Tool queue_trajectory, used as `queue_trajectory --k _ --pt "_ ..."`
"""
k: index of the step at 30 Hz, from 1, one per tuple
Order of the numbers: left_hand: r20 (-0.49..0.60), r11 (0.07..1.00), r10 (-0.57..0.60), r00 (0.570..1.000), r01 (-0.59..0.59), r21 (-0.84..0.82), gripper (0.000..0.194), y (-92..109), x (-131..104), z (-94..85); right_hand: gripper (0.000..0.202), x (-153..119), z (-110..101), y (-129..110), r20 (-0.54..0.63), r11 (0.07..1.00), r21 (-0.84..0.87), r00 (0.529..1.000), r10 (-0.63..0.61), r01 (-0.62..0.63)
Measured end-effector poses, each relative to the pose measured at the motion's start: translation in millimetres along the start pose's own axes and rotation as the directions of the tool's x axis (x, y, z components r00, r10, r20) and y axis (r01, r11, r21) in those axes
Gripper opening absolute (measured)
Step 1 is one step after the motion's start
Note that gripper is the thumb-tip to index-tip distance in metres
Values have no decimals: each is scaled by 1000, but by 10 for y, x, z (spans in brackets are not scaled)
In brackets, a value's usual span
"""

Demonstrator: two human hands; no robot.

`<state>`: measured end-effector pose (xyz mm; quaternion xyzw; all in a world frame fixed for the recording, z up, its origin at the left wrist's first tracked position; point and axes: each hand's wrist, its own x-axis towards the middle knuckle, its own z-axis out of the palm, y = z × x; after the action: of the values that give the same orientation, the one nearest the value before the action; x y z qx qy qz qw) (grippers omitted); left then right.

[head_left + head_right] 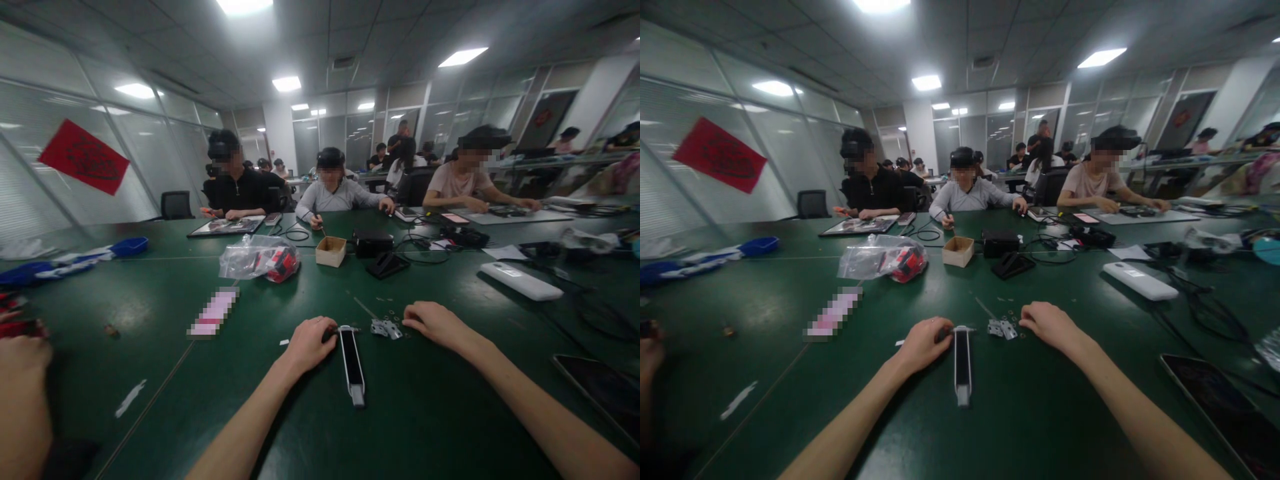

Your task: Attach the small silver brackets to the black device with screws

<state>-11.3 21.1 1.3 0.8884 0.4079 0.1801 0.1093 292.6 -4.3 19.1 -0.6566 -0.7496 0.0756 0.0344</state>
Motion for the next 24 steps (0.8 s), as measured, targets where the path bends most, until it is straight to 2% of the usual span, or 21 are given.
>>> queue_trajectory --k 9,16,24 --pt "4 1000 -4 1000 4 2 19 12 -5 -21 16 -3 -16 -80 65 991 54 991 120 -124" --pt "10 1000 -16 1000 16 2 19 19 -4 -15 20 3 -2 -275 0 983 -125 991 137 -136" --pt "8 1000 -6 1000 6 1 19 31 -2 -28 25 -5 17 -265 4 985 -118 992 128 -126"
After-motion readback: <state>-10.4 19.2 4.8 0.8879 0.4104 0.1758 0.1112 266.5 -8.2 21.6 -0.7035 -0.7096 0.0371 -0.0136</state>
